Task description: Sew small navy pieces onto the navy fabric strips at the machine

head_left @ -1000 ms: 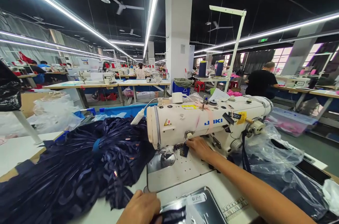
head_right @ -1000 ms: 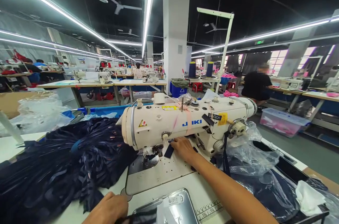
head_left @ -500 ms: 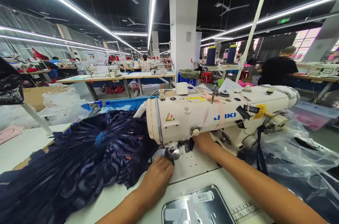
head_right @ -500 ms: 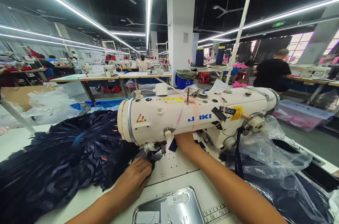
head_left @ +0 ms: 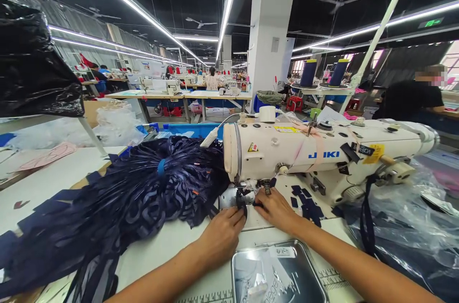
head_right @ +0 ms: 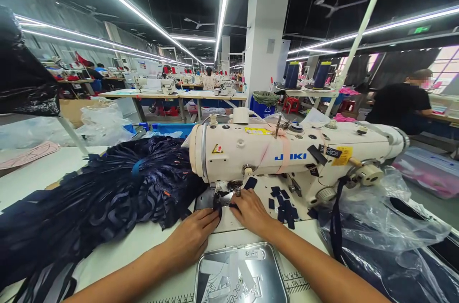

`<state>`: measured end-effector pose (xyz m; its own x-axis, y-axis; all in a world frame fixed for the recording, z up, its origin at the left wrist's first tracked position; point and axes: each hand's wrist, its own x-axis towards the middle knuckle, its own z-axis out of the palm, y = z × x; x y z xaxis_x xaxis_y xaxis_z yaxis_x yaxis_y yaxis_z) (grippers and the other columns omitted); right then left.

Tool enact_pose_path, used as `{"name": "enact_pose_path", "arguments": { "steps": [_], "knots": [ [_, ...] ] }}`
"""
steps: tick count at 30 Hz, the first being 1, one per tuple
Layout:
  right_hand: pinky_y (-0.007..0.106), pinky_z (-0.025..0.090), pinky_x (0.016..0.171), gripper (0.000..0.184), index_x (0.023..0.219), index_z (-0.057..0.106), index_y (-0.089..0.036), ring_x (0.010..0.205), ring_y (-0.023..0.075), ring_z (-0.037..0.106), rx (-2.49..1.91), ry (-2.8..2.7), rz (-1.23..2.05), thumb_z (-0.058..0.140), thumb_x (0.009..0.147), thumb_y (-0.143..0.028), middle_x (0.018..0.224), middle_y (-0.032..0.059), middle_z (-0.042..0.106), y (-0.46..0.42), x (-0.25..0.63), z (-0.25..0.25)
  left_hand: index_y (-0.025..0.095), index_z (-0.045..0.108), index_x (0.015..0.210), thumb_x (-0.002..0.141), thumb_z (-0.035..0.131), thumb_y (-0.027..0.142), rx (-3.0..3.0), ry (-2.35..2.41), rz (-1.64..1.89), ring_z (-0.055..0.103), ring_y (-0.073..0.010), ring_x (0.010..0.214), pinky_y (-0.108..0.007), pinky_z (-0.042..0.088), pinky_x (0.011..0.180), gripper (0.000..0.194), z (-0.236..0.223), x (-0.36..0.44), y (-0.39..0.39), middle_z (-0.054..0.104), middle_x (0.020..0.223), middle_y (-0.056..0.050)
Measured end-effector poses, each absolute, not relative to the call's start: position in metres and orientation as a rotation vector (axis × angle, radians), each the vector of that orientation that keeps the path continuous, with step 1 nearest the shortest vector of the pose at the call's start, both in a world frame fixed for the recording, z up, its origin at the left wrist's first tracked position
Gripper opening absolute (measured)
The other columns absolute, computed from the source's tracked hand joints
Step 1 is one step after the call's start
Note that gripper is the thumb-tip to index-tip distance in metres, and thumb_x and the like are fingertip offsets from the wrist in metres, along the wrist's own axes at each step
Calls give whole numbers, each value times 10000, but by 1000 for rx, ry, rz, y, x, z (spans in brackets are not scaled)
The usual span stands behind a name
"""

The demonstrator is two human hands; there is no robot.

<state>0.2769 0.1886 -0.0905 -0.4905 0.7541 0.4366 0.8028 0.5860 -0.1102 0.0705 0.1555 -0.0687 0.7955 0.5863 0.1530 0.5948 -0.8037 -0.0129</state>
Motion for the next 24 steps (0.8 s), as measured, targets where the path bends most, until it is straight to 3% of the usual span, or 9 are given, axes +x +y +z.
{"name": "enact_pose_path", "arguments": {
  "steps": [6, 10, 17, 24],
  "knots": [
    [310, 453, 667, 100, 791, 543, -147, 758, 202, 552, -1054, -2468, -387, 467, 830, -95, 807, 75, 586, 196, 260, -101, 28, 551, 1112, 756, 419, 48, -2852, -879, -215, 511, -264, 1071, -375, 443, 939, 380, -75, 69, 153, 571, 1170, -158],
    [322, 433, 669, 200, 837, 545, -137, 752, 212, 545, -1152, -2589, -440, 427, 772, 11, 843, 89, 588, 200, 248, -98, 34, 566, 1078, 790, 423, 94, -2846, -865, -146, 517, -276, 1064, -380, 442, 926, 327, -73, 70, 153, 560, 1167, -175],
    [269, 365, 612, 150, 818, 510, -174, 681, 167, 513, -1295, -2572, 115, 376, 879, -145, 744, 34, 574, 207, 247, -90, 93, 575, 932, 803, 421, 120, -2834, -835, -102, 541, -269, 970, -392, 472, 819, 203, -68, 72, 155, 525, 1203, -183],
    [288, 396, 722, 180, 825, 538, -189, 743, 164, 539, -1442, -2468, 458, 376, 899, -216, 771, 24, 595, 212, 249, -84, 123, 546, 943, 793, 434, 126, -2901, -907, -86, 506, -257, 981, -387, 458, 815, 187, -65, 75, 159, 546, 1158, -141]
  ]
}}
